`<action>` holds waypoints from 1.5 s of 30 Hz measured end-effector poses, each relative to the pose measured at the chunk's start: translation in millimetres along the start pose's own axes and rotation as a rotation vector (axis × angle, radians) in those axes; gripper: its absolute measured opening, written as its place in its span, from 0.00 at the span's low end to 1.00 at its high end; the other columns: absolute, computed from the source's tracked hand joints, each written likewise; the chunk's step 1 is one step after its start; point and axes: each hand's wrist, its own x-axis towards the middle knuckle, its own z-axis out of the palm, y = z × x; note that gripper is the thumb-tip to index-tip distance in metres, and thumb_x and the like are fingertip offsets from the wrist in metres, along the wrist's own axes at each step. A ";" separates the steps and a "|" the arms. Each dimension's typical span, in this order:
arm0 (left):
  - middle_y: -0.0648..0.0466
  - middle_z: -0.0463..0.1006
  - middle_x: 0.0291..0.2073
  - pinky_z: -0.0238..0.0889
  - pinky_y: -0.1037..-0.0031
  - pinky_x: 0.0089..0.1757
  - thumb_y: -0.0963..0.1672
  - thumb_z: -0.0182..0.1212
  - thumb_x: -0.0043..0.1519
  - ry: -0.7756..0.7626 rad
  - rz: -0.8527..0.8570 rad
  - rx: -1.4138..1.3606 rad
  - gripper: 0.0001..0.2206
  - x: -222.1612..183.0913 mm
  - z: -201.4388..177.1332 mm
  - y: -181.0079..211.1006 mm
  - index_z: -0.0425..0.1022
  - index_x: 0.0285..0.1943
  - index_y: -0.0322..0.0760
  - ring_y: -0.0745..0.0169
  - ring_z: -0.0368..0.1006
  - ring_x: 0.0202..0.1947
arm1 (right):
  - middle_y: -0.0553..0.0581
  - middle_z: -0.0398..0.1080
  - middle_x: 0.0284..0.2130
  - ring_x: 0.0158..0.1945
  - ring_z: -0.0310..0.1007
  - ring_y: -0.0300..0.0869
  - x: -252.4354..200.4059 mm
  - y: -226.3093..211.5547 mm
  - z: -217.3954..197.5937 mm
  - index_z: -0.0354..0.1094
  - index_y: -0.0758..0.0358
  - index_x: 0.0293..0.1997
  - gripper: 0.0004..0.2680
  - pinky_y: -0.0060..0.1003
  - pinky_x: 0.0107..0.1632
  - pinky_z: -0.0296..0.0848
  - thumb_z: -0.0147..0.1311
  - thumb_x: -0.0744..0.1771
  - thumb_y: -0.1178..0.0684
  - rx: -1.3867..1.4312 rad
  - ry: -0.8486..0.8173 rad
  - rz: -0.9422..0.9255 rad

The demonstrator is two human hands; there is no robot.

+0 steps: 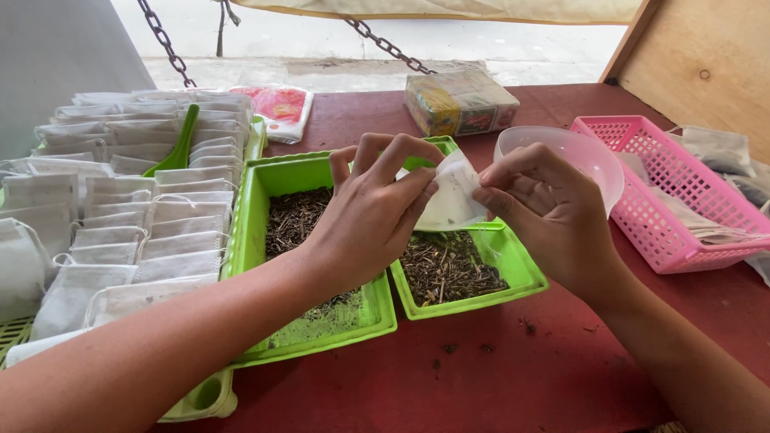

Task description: Filling and weighing small tea bags with loose tea leaves

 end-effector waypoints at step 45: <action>0.51 0.67 0.63 0.55 0.53 0.52 0.54 0.68 0.57 -0.143 -0.038 0.030 0.43 -4.6 1.0 2.5 0.47 0.80 0.48 0.48 0.64 0.59 | 0.62 0.71 0.45 0.51 0.73 0.43 0.6 -15.6 3.9 0.74 0.72 0.45 0.06 0.30 0.50 0.75 0.51 0.69 0.68 -0.001 -0.145 -0.025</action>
